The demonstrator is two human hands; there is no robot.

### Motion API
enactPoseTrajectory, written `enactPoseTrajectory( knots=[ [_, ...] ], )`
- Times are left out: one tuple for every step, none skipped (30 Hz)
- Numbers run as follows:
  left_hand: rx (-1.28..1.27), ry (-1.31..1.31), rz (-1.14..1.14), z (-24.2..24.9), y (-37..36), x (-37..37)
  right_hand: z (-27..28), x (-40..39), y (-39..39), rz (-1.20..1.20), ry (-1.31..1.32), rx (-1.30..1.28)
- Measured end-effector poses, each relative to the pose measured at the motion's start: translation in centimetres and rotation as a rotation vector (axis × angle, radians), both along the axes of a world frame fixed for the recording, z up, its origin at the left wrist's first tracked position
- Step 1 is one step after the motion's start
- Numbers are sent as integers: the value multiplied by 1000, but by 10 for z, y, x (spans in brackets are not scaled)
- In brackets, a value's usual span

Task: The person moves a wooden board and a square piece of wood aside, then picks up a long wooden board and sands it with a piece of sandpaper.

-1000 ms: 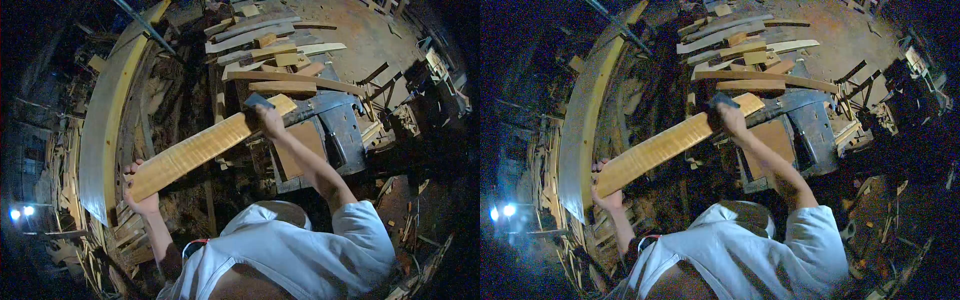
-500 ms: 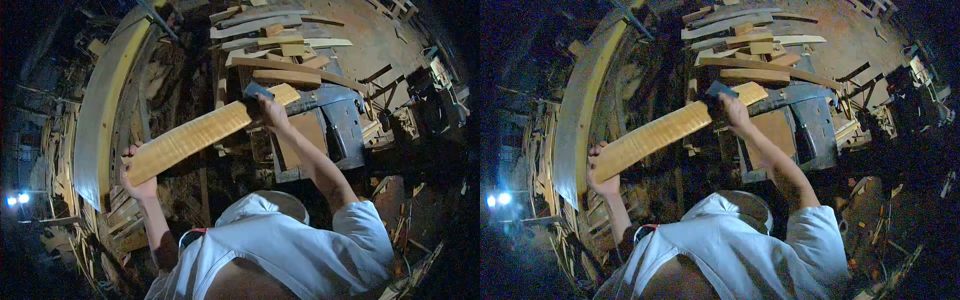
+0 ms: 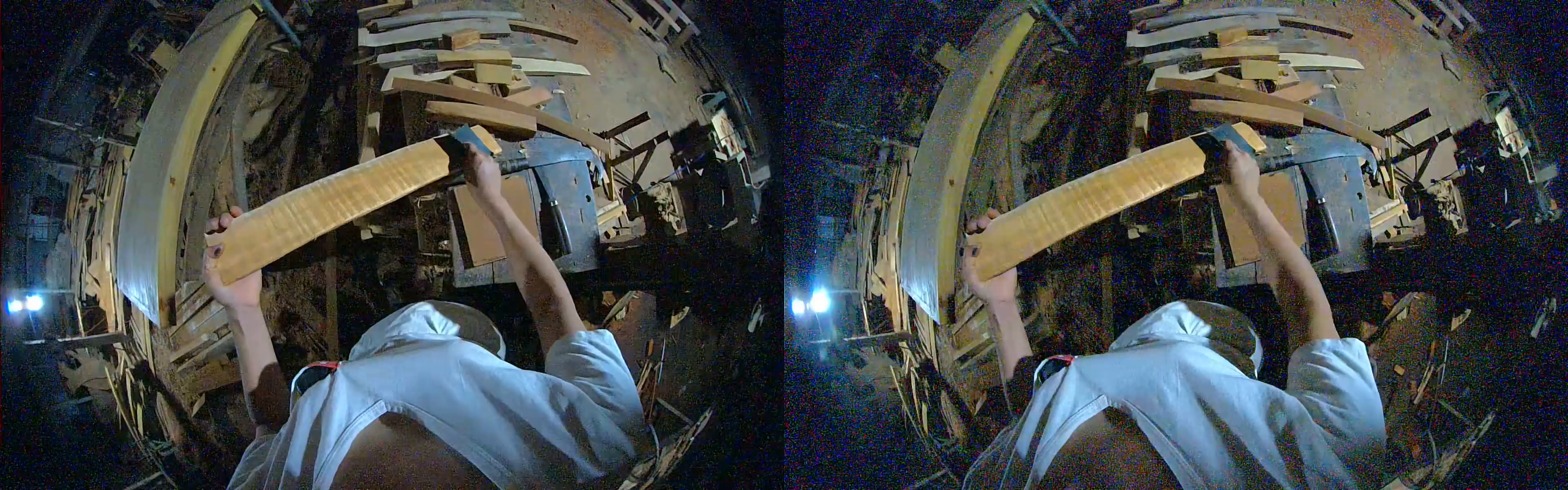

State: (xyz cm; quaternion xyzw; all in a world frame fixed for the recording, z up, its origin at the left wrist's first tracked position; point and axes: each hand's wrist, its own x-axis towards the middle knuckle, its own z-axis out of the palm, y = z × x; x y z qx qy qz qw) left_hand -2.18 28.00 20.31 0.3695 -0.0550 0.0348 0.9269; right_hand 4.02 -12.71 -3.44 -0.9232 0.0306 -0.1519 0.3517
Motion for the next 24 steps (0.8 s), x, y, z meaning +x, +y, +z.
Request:
enactPoseTrajectory(
  knots=[
    [11, 15, 14, -1, 2, 0, 19, -3, 4, -38, 135, -24],
    [9, 8, 7, -2, 4, 1, 15, -15, 13, -49, -114, -66],
    [24, 8, 2, -4, 6, 0, 12, -32, 23, -57, -365, -112],
    [37, 10, 2, -6, 6, 1, 20, -45, 40, -68, -306, -83],
    [32, 10, 3, -5, 5, 2, 31, -53, 54, -76, -243, -51],
    [57, -10, 16, -4, 3, 2, 41, -55, 60, -76, -236, -52],
    [87, -23, 24, -3, 3, 1, 52, -62, 65, -91, -249, -37],
    [94, -8, 13, -3, 4, 0, 55, -70, 68, -112, -262, -22],
    [58, -4, -6, -3, 5, 2, 50, -69, 62, -124, -252, -19],
    [21, -8, -25, -2, 5, 5, 43, -58, 49, -135, -164, -50],
    [23, -13, -38, -1, 5, 7, 36, -46, 39, -147, -82, -79],
    [-4, -15, -50, -3, 6, 8, 27, -37, 34, -161, -87, -79],
    [-33, -15, -61, -4, 7, 7, 18, -30, 30, -177, -72, -87],
    [-34, -20, -74, -4, 8, 7, 9, -25, 26, -192, -59, -96],
    [-9, -28, -63, -5, 8, 8, 14, -34, 38, -216, -364, -124],
    [15, -36, -45, -5, 8, 10, 28, -46, 56, -195, -324, -135],
    [11, -41, -41, -4, 6, 11, 44, -54, 66, -169, -279, -144],
    [-4, -29, -35, -3, 5, 9, 57, -56, 65, -162, -277, -144],
    [-18, -16, -27, -2, 4, 8, 68, -58, 64, -114, -18, -136],
    [-15, -7, -20, -4, 7, 8, 72, -60, 63, -65, 245, -126],
    [-29, -10, -52, -6, 11, 8, 45, -56, 48, -44, -71, -116],
    [-47, -19, -86, -9, 13, 9, 6, -35, 25, -52, -339, -179],
    [-48, -23, -83, -10, 14, 7, -19, -17, 7, -136, -310, -179],
    [1, -12, -55, -11, 14, 6, -2, -8, 1, -172, -58, -202]
  ],
)
